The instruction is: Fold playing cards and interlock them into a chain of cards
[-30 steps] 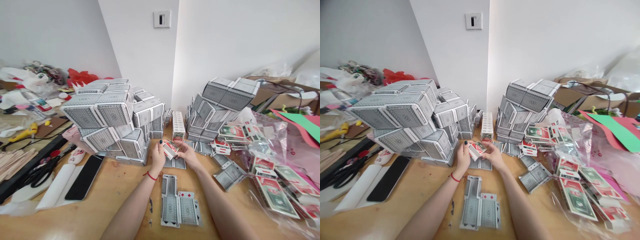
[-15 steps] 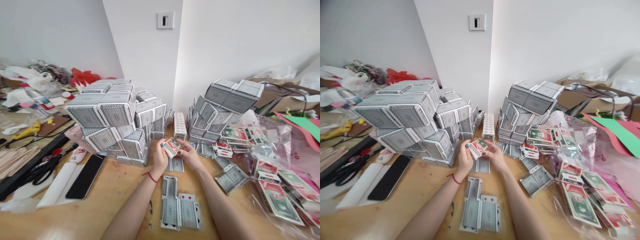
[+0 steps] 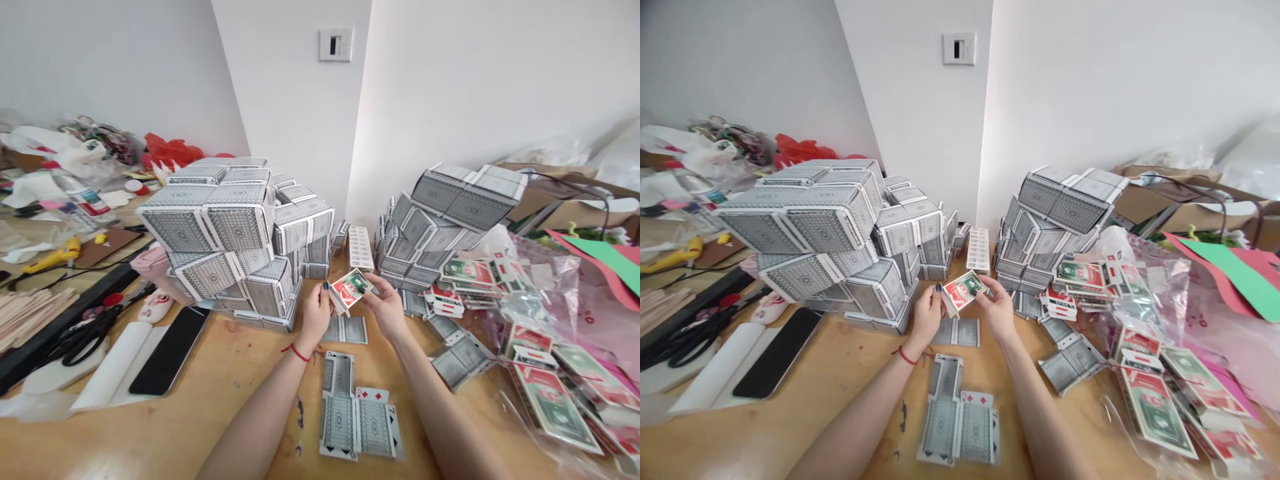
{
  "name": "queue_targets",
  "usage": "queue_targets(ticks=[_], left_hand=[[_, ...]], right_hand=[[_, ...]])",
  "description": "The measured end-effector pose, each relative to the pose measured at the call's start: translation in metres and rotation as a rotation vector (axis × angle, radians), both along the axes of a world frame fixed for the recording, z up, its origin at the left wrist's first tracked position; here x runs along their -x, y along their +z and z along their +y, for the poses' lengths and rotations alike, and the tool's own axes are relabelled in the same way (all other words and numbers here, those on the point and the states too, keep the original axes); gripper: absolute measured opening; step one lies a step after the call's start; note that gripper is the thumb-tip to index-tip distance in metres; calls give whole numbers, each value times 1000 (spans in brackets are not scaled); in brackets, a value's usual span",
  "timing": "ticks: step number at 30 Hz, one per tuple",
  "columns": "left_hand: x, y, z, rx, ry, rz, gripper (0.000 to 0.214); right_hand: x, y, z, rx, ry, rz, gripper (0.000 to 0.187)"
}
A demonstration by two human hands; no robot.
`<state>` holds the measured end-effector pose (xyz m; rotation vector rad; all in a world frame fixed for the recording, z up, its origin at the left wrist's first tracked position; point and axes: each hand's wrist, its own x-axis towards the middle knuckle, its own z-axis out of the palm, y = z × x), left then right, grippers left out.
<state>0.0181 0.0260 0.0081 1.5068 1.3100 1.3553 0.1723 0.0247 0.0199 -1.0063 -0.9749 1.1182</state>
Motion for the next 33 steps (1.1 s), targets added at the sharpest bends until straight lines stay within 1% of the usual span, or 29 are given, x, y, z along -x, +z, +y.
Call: queue_targets(ticks=[3, 6, 10, 12, 15, 17, 19, 22, 25, 27, 30, 33], left_hand=[[0, 3, 1, 52, -38, -121, 24], [-2, 6, 2, 114, -83, -235, 25], [-5, 3, 4, 192, -139, -330, 26], [-7, 0, 4, 215, -179, -377, 28], [-8, -1, 2, 222, -188, -418, 34], [-6, 1, -1, 207, -177, -374, 41], [-4, 5, -4, 152, -182, -265, 45], [-3, 10, -9, 8, -192, -43, 34], [-3, 12, -12, -32, -173, 140, 26], [-4, 13, -13, -44, -167, 207, 25], [-5, 15, -13, -125, -172, 257, 24], [-6, 16, -12, -198, -180, 263, 20]], right_hand=[[2, 8, -2, -34, -11, -56, 43], [1, 20, -5, -85, -30, -98, 41], [1, 33, -9, -149, -67, -119, 44], [1, 36, -10, -157, -44, -123, 43], [0, 33, -9, -153, -33, -128, 33], [0, 30, -8, -145, -56, -143, 30], [-1, 27, -7, -134, -74, -164, 29], [2, 27, -7, -133, -99, -190, 30], [8, 28, -8, -154, -131, -213, 34], [12, 29, -10, -166, -131, -225, 41], [18, 30, -12, -169, -130, -289, 53], [19, 30, -14, -152, -161, -370, 55]])
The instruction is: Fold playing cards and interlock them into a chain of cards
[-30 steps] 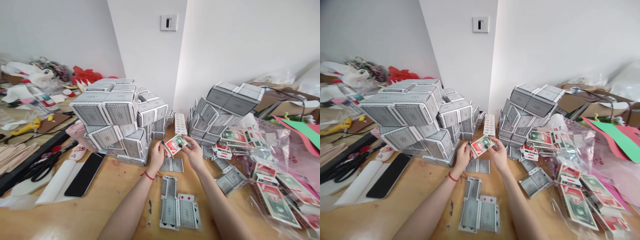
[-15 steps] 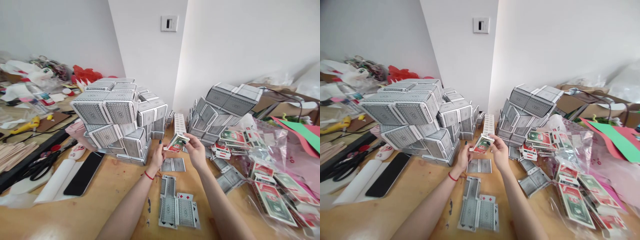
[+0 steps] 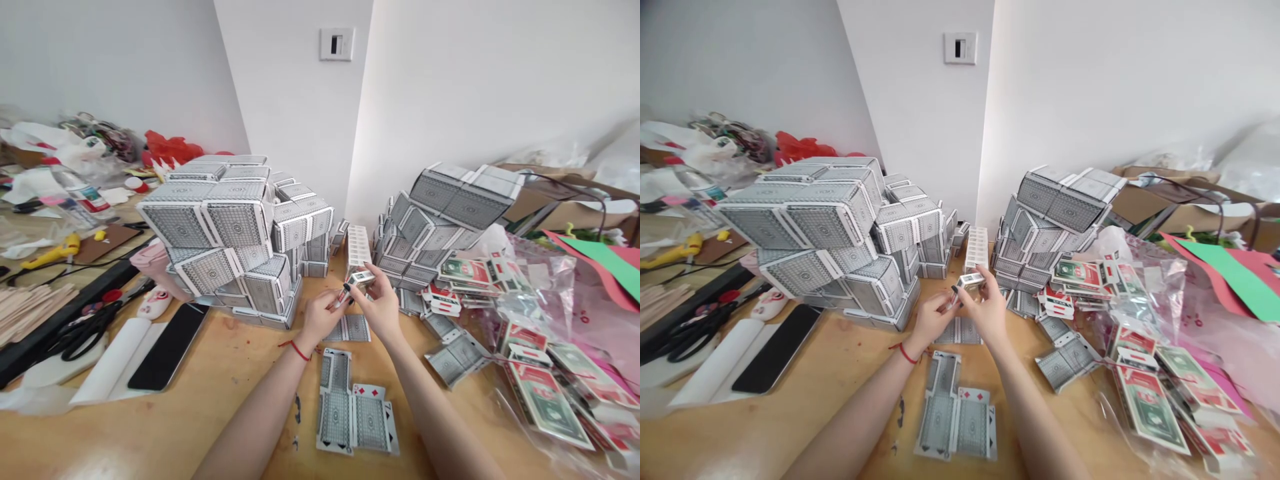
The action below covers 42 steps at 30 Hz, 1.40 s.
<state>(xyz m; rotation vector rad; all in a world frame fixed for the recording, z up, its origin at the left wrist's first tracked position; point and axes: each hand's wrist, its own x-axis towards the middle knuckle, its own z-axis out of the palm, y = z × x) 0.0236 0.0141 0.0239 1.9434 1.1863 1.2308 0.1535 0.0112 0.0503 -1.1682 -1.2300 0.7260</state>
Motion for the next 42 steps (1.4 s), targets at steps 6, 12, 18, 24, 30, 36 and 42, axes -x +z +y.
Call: queue_targets(ticks=[6, 12, 18, 24, 30, 36, 42], left_hand=[[-1, -3, 1, 22, 24, 8, 17], [-1, -5, 4, 16, -15, -12, 20], [-1, -7, 6, 17, -3, -43, 15], [1, -6, 9, 46, 13, -60, 18], [5, -14, 15, 178, -33, -117, 25], [4, -18, 14, 273, -69, -118, 35], [-1, -17, 15, 305, -150, -311, 39]], right_hand=[[-6, 4, -1, 25, -30, -70, 55], [-6, 11, -5, 88, -40, -254, 45], [-9, 2, 1, 52, 51, -170, 29], [-12, 1, 4, 1, 92, -34, 20], [-17, 7, 3, -57, 46, 50, 21], [-21, 10, 4, -37, -7, 100, 21], [-19, 13, 2, -31, 35, 121, 21]])
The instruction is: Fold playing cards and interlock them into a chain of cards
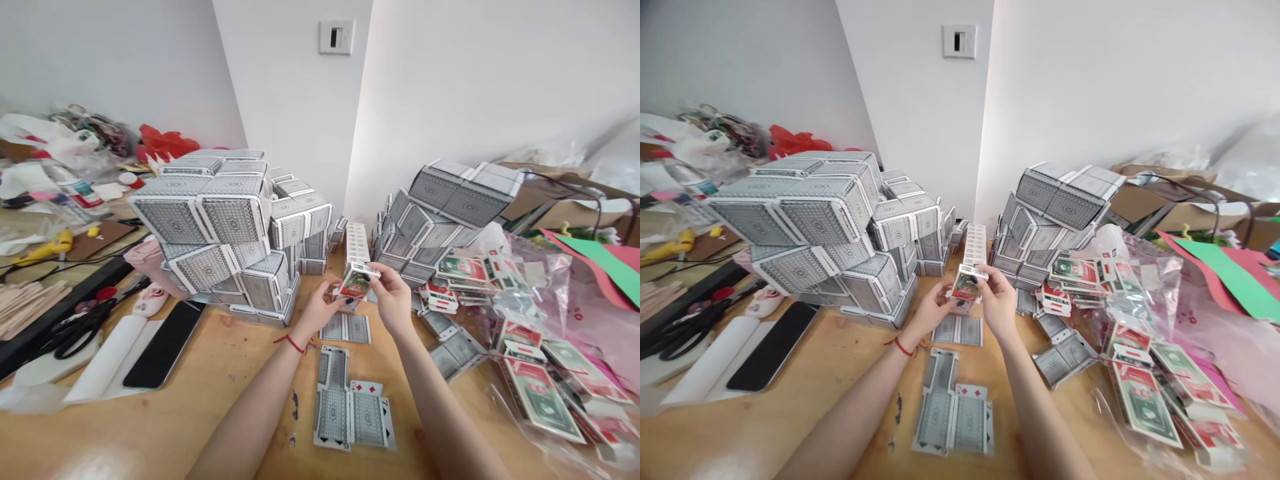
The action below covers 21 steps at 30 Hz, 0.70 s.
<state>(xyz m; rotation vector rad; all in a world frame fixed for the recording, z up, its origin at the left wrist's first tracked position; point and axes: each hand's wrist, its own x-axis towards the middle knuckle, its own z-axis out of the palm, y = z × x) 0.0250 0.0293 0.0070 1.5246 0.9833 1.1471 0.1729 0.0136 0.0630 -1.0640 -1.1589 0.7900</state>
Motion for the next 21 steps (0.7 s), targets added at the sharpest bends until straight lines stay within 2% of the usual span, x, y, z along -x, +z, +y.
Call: queue_targets(ticks=[7, 14, 21], left_hand=[[0, -1, 0, -8, -2, 28, 25], [-2, -2, -3, -52, 51, 128, 30], [-4, 0, -4, -36, 58, 72, 42]], right_hand=[[3, 2, -2, -6, 48, -13, 20], [3, 6, -4, -8, -18, 17, 20], [-9, 17, -5, -78, -101, 74, 22]])
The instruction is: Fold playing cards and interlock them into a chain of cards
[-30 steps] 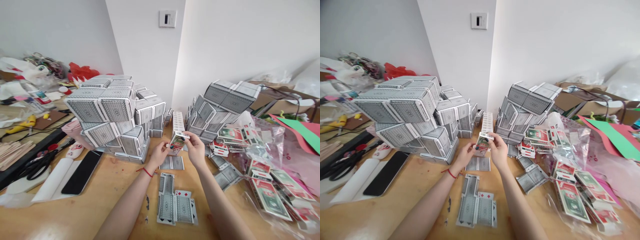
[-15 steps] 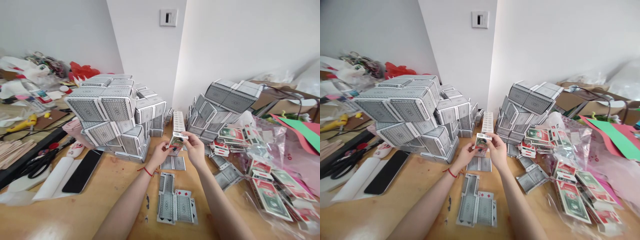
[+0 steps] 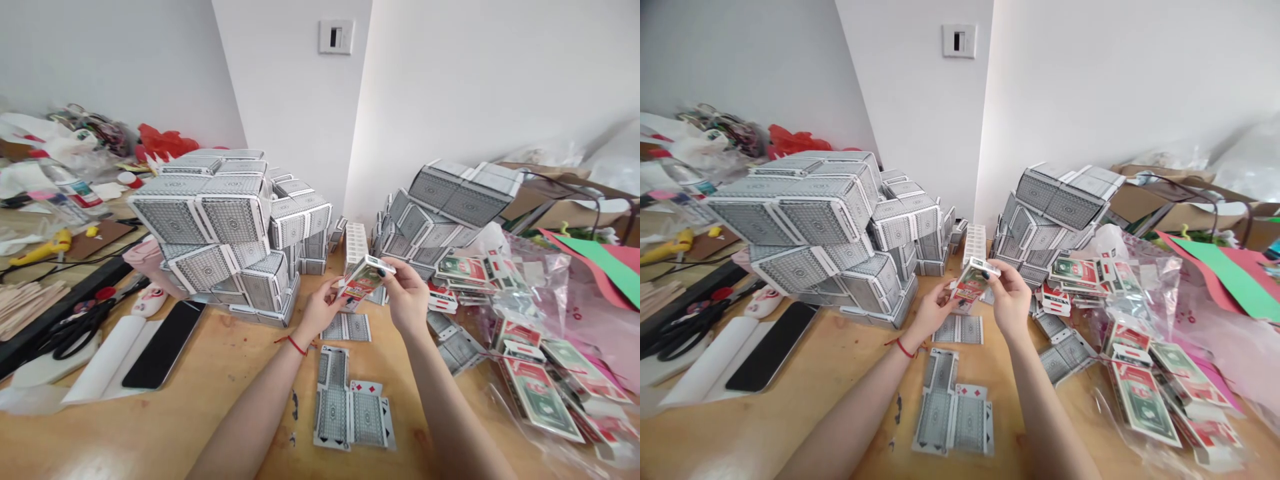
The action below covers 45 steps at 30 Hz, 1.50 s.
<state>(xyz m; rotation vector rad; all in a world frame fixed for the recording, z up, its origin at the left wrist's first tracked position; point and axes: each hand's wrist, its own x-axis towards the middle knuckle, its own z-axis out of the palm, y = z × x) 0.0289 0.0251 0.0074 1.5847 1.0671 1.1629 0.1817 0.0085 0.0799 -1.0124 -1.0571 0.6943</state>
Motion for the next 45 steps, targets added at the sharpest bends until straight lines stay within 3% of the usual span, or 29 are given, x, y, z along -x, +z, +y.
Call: queue_targets(ticks=[5, 8, 14, 18, 22, 29, 32, 35, 39, 45], left_hand=[[8, 2, -1, -62, -21, 198, 23], [10, 6, -3, -84, -43, 242, 20], [5, 12, -9, -58, -82, 161, 41], [4, 12, -9, -63, -66, 207, 32], [6, 11, -8, -76, -68, 264, 24], [5, 12, -10, -74, -49, 258, 28], [4, 15, -10, -97, -55, 243, 27], [4, 20, -9, -184, -56, 193, 29], [5, 19, -8, -172, -78, 220, 27], [5, 10, -9, -75, -73, 211, 29]], right_hand=[[-10, 7, 0, -65, -131, 100, 25], [-17, 15, -2, -110, -133, 231, 24], [-30, 22, -1, -145, -89, 398, 22], [-25, 14, 2, -109, -103, 331, 23], [-15, 7, 2, -67, -133, 123, 25], [-9, 11, -3, -174, -307, 0, 24], [-7, 9, -3, -175, -277, -67, 22], [-5, 3, 0, -92, -138, -138, 21], [-2, -5, 5, -8, -11, -145, 21], [-15, 3, 4, -66, -191, 64, 26]])
